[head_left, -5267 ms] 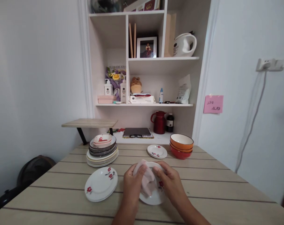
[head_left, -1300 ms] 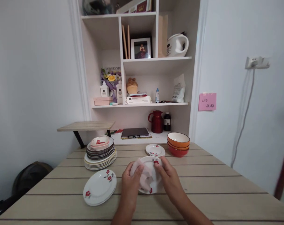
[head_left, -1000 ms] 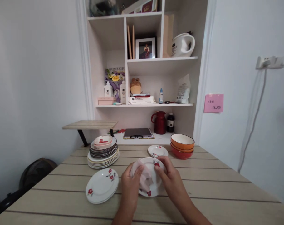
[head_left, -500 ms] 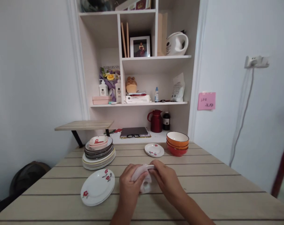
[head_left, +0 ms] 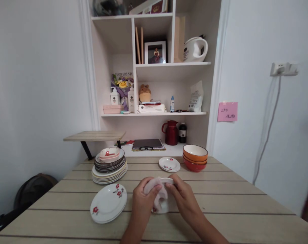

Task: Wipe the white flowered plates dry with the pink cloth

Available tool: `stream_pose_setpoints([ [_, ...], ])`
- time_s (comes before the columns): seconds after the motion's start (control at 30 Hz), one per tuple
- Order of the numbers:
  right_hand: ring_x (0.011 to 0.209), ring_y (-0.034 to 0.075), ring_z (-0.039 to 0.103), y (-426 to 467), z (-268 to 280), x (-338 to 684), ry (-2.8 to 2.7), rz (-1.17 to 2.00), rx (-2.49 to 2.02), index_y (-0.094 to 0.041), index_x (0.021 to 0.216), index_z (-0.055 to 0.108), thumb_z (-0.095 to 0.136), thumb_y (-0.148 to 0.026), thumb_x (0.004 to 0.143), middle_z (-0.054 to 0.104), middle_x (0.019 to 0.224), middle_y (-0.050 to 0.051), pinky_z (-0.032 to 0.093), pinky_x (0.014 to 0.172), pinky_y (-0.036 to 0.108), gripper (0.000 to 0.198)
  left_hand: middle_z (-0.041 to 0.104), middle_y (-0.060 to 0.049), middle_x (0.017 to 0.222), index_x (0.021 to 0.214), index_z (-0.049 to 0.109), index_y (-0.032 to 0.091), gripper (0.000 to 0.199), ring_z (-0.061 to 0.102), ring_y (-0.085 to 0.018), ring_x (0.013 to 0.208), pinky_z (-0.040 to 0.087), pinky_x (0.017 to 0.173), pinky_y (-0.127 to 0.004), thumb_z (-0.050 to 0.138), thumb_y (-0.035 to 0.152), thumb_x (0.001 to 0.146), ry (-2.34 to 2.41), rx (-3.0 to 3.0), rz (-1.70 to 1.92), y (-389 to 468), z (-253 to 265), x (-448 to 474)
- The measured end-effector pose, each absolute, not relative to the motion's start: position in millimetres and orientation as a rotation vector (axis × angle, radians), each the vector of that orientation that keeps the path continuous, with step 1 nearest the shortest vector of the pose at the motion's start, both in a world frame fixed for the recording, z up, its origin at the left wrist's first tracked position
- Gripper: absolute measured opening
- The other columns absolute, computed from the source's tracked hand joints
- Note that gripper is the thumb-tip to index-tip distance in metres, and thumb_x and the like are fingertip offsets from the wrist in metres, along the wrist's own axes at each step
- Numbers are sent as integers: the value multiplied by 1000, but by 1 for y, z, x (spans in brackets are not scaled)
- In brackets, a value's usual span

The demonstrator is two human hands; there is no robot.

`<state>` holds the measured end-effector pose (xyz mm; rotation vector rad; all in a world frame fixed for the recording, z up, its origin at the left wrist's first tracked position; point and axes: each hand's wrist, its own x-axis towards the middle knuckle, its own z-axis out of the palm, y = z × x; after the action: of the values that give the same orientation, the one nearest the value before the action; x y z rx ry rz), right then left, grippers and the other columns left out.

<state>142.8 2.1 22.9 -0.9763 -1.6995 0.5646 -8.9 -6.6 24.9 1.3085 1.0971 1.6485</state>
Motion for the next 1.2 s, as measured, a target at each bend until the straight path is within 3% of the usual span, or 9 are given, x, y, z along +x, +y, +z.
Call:
stream_pose_setpoints([
  [0.4,65,15,44,4,19,140,-1547,796,-895,-21,79,47,51,-44,89,46,68,-4,36,57,23,25,64,0,64,81,69,13,32,53,-11,53,44,48,-18,77,37,62,1039,1233,1628,-1,22,-11],
  [0.7,66,16,47,4,19,139,-1592,680,-923,-21,82,53,51,-44,90,52,70,-2,38,59,24,24,60,2,59,86,70,13,41,48,-9,44,37,36,-16,77,44,61,1089,1188,1611,-1,19,-12],
  [0.9,81,20,55,0,23,138,-1570,656,-843,-21,94,59,51,-40,90,63,89,3,42,74,27,21,63,0,64,85,70,14,38,51,-11,52,42,41,-17,78,43,61,1023,1177,1634,0,19,-13],
  [1.2,65,16,49,6,24,142,-1157,982,-769,-23,94,58,62,-47,82,59,76,-2,40,57,22,26,70,-6,77,91,71,12,47,60,-16,67,50,60,-23,81,45,60,951,1087,1678,5,13,-12],
])
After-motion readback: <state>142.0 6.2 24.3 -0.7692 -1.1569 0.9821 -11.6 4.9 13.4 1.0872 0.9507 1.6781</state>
